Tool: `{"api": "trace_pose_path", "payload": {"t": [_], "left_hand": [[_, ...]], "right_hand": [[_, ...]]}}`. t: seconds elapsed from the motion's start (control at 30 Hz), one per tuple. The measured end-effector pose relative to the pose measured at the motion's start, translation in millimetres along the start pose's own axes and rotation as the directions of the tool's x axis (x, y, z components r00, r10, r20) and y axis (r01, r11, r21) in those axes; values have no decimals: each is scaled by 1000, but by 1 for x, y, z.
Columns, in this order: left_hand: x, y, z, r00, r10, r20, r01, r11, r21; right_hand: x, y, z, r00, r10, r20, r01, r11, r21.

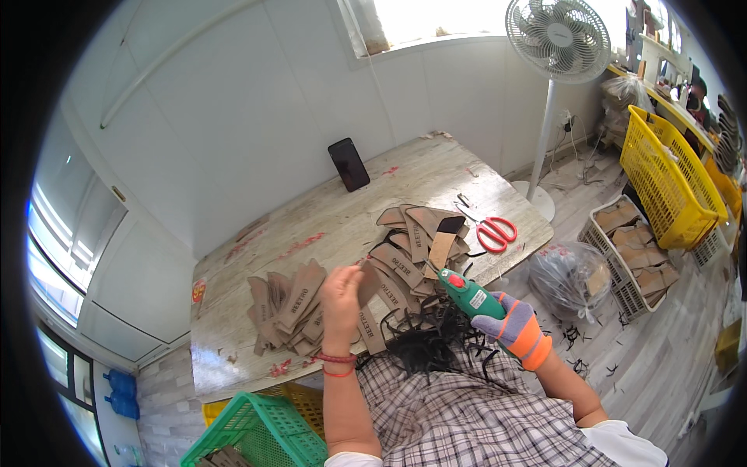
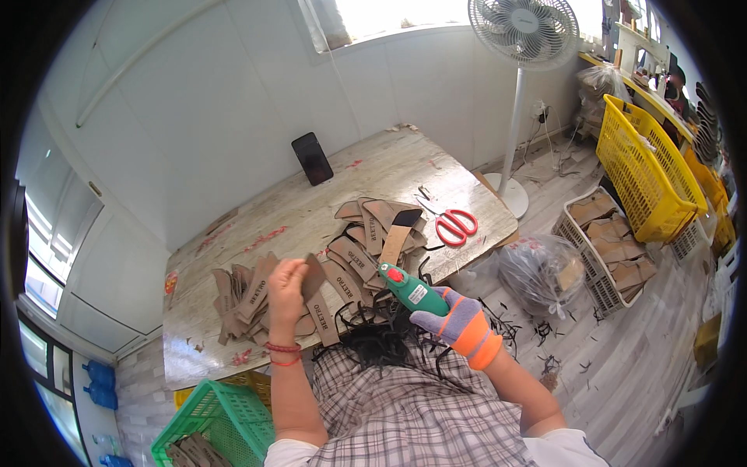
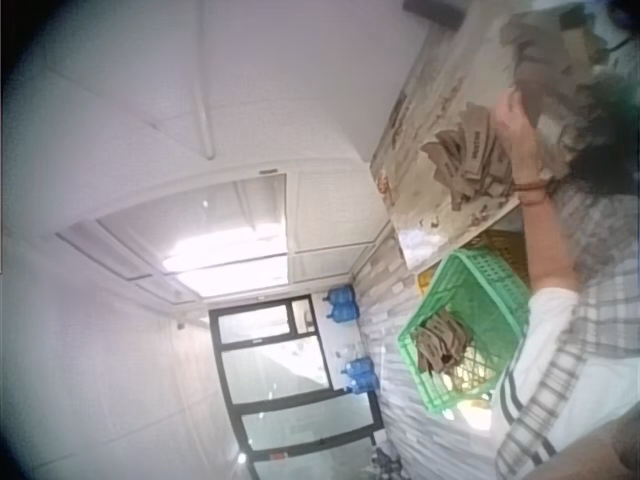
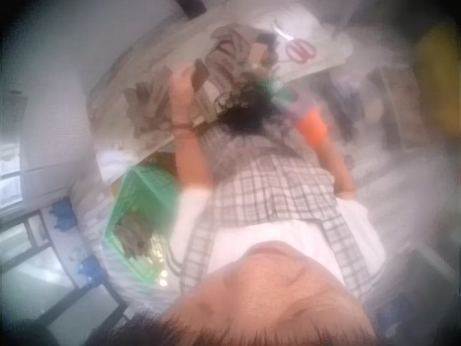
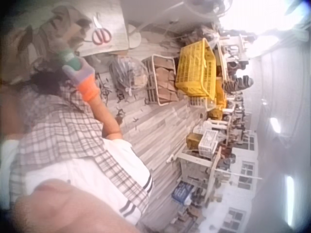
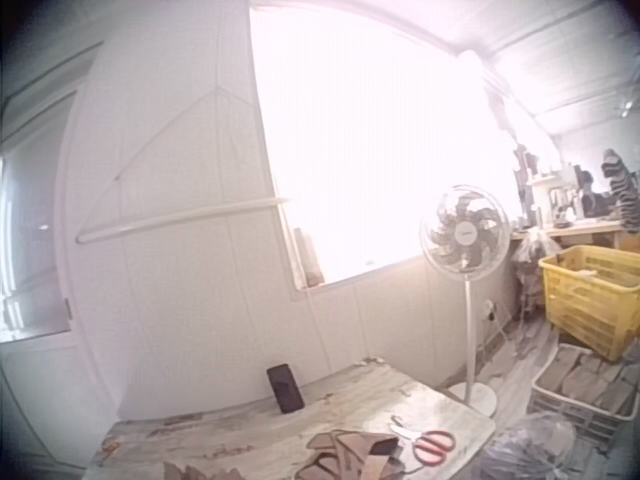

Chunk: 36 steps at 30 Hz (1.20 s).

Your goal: The person uses a handheld rotary tool to grind the edges of small cardboard pieces. They pick up each piece from a pile on the table, hold it with the left hand, and apply the tool with the right hand, then place the piece back on the table. The process is repeated continuously.

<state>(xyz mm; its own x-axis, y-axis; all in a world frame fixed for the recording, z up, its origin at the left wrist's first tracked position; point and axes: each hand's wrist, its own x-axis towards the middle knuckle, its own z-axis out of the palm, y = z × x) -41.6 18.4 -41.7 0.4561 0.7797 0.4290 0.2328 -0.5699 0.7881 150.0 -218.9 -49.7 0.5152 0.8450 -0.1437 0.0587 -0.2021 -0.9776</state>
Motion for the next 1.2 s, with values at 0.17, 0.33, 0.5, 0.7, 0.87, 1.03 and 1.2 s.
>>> {"api": "trace_pose_path", "payload": {"t": [0.17, 0.33, 0.5, 0.7, 0.87, 1.03, 1.2], "left_hand": [[11, -46, -20, 896, 293, -334, 69, 651, 756], [24, -86, 72, 999, -49, 1, 36, 747, 664], [57, -115, 100, 892, -420, 167, 234, 746, 624], [48, -125, 105, 978, -196, -65, 204, 861, 466], [42, -105, 101, 960, -185, -212, 235, 942, 239], [42, -110, 99, 907, -71, -416, 115, 990, 81], [36, -110, 93, 904, -370, -215, 166, 766, -621]], "right_hand": [[2, 24, -3, 1000, 10, -20, -9, 999, 50], [0, 23, 7, 999, 38, -11, -38, 999, 19], [-3, 25, 0, 998, 60, 9, -60, 997, 47], [3, 27, 7, 998, 58, -31, -59, 998, -28], [4, 28, 9, 997, 73, -26, -75, 995, -65], [4, 20, 11, 998, 32, -49, -39, 985, -169], [7, 32, 12, 999, -35, -28, 29, 980, -195]]}}
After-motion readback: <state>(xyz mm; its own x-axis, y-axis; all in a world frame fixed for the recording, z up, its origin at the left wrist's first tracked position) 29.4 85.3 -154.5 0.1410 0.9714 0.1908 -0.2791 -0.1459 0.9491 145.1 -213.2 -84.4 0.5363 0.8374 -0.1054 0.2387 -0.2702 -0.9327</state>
